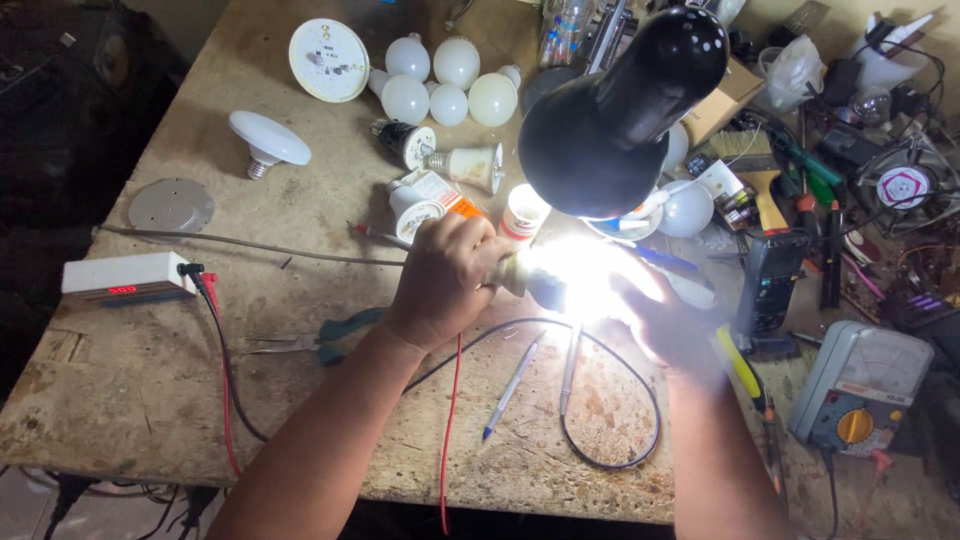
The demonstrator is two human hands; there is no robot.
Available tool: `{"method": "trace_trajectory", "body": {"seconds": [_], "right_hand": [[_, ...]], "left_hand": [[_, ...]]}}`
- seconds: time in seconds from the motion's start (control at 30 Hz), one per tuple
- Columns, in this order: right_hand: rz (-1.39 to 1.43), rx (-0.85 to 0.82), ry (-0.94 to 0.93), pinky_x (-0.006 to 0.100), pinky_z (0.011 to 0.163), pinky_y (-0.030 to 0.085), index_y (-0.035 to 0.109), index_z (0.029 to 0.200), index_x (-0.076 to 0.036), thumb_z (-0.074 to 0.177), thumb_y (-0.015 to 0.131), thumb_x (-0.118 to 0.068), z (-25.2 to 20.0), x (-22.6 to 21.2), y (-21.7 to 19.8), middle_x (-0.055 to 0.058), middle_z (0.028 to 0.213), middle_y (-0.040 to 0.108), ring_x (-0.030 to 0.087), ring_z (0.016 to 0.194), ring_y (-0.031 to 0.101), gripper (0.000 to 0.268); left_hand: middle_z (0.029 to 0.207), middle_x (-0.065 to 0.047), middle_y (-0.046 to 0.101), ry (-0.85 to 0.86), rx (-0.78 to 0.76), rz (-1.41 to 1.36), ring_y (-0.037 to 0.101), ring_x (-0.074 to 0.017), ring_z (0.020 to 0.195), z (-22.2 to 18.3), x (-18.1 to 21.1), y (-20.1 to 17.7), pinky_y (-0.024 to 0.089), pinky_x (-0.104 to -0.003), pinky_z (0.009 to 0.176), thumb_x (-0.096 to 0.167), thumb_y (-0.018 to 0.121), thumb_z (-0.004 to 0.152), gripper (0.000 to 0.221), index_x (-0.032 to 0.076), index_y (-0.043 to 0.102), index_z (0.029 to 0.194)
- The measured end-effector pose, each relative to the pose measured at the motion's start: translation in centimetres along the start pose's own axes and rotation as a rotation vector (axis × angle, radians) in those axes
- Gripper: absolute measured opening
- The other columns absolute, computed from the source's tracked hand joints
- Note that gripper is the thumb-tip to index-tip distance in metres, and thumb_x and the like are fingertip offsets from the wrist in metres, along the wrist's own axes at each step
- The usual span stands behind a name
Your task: Repairing and testing LED light bulbs by applying adhesive and checking electrical connections at a workbench.
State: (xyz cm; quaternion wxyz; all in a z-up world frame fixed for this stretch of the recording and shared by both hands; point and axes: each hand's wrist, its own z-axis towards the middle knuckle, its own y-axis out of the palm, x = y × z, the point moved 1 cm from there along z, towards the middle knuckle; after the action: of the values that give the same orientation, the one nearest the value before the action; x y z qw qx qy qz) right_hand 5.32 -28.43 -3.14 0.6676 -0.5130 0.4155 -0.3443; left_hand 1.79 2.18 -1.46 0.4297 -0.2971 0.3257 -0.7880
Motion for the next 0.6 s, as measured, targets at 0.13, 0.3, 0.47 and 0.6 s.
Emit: {"method": "trace_trajectory", "body": {"seconds": [0.13,0.3,0.47,0.6], "right_hand": [[0.266,0.011,0.073,0.029,0.099,0.046,0.054,0.153,-0.014,0.080,0.078,-0.006,0.5,-0.7,-0.5,0.011,0.126,0.066,0.013,0.106,0.065,0.077],[0.613,0.023,0.177,0.033,0.083,0.049,0.055,0.151,-0.011,0.080,0.075,-0.005,1.0,-2.3,-1.2,0.012,0.122,0.068,0.016,0.098,0.065,0.074],[1.073,0.045,0.303,0.038,0.062,0.054,0.057,0.147,-0.008,0.080,0.073,-0.002,1.4,-4.1,-2.0,0.014,0.116,0.071,0.019,0.088,0.064,0.069],[0.785,0.016,0.547,0.047,0.086,0.055,0.061,0.146,-0.014,0.075,0.082,-0.019,0.9,-5.3,-2.0,0.018,0.128,0.069,0.029,0.116,0.066,0.074]], "left_hand": [[0.093,0.001,0.061,0.004,0.008,-0.035,0.065,-0.0227,0.088,0.3,0.4,-1.4,0.050,-0.043,0.083,0.027,0.085,0.070,0.039,0.022,0.068,0.104],[0.097,-0.001,0.071,-0.052,-0.135,-0.094,0.071,-0.0240,0.093,0.2,0.1,-1.6,0.047,-0.045,0.092,0.037,0.083,0.074,0.042,0.023,0.070,0.111],[0.101,-0.003,0.076,-0.121,-0.372,-0.136,0.068,-0.0231,0.104,0.6,0.3,-2.8,0.045,-0.045,0.098,0.039,0.076,0.083,0.041,0.021,0.071,0.120],[0.104,-0.004,0.076,-0.184,-0.481,-0.192,0.065,-0.0235,0.110,0.0,0.2,-2.0,0.044,-0.043,0.099,0.039,0.071,0.088,0.040,0.020,0.069,0.124]]}}
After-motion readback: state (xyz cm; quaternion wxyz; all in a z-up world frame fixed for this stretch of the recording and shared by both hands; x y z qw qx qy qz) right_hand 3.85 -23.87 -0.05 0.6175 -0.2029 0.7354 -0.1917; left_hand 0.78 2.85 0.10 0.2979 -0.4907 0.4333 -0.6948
